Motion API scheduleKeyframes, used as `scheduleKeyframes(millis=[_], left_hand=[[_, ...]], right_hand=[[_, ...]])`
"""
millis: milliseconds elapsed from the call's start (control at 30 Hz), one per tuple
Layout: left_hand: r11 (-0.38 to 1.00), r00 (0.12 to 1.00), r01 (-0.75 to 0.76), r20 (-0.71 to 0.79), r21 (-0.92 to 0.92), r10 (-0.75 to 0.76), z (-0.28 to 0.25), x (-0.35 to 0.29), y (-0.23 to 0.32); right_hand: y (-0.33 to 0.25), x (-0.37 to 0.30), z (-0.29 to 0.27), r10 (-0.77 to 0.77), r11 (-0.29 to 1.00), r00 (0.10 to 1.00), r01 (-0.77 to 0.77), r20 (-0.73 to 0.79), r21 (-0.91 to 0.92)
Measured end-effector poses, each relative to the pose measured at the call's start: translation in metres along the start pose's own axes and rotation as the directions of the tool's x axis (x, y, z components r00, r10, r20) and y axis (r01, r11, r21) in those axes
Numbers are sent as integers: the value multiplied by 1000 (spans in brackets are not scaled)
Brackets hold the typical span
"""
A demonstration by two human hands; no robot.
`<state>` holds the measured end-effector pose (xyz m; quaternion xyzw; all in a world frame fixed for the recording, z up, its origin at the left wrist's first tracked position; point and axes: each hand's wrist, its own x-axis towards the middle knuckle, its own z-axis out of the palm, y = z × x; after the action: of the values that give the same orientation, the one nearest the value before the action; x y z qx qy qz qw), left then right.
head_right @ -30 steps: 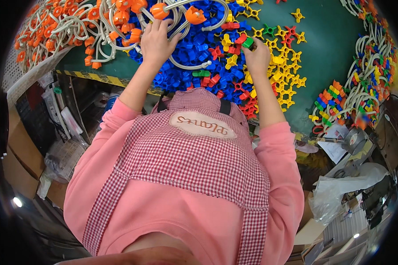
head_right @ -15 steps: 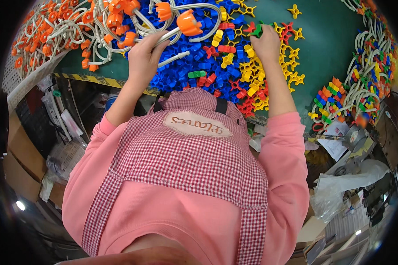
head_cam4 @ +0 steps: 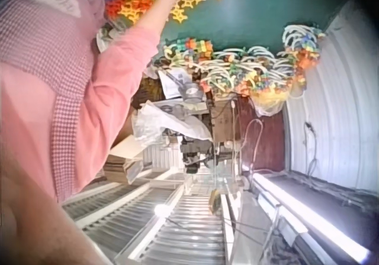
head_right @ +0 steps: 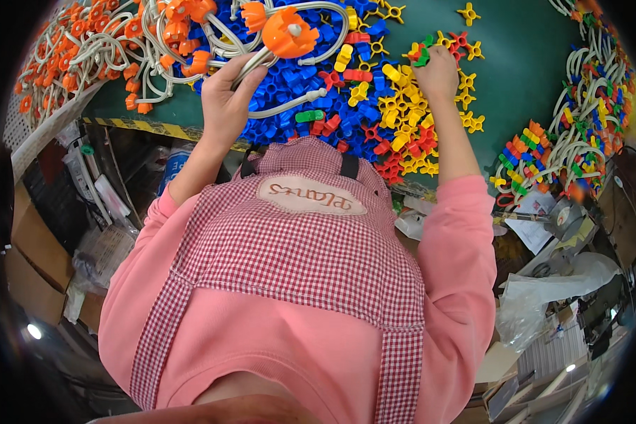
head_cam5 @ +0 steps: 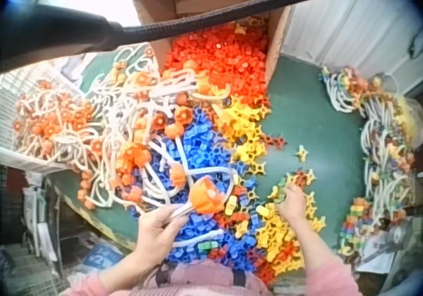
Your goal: The person assembles colorful plastic star-shaped pieces onto white cords using a small orange tool. They repeatedly pick up pieces from a table, attach them to the cords, and place the assembled cords aside. Later, they scoop green plastic pieces from a bag into a cardboard box and pour them onto the table.
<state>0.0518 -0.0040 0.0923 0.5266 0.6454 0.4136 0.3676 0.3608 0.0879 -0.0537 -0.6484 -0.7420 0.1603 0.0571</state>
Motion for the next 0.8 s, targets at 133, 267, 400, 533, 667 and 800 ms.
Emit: scheduleKeyframes(millis=[133, 267, 400, 533, 667, 800], left_hand=[[999, 1000, 8, 11, -41, -7, 6, 4, -3], [999, 1000, 14, 29, -29, -13, 12, 5, 2], [998, 999, 13, 37, -54, -11, 14, 9, 5], [997, 994, 68, 88, -41, -64, 20, 12, 12], [987, 999, 43, 33, -155, -38, 26, 9, 5], [981, 997, 79, 5, -176, -79, 23, 11, 0]], right_hand=[[4, 8, -14, 89, 996, 991, -88, -97, 8], [16, 21, -37, 237, 971, 968, -234, -82, 40], [43, 15, -54, 406, 912, 912, -408, 59, 37], [63, -1, -36, 331, 941, 936, -337, 118, 39], [27, -8, -29, 79, 986, 997, -79, 6, 146], [-40, -17, -14, -186, 958, 982, 177, 23, 225]])
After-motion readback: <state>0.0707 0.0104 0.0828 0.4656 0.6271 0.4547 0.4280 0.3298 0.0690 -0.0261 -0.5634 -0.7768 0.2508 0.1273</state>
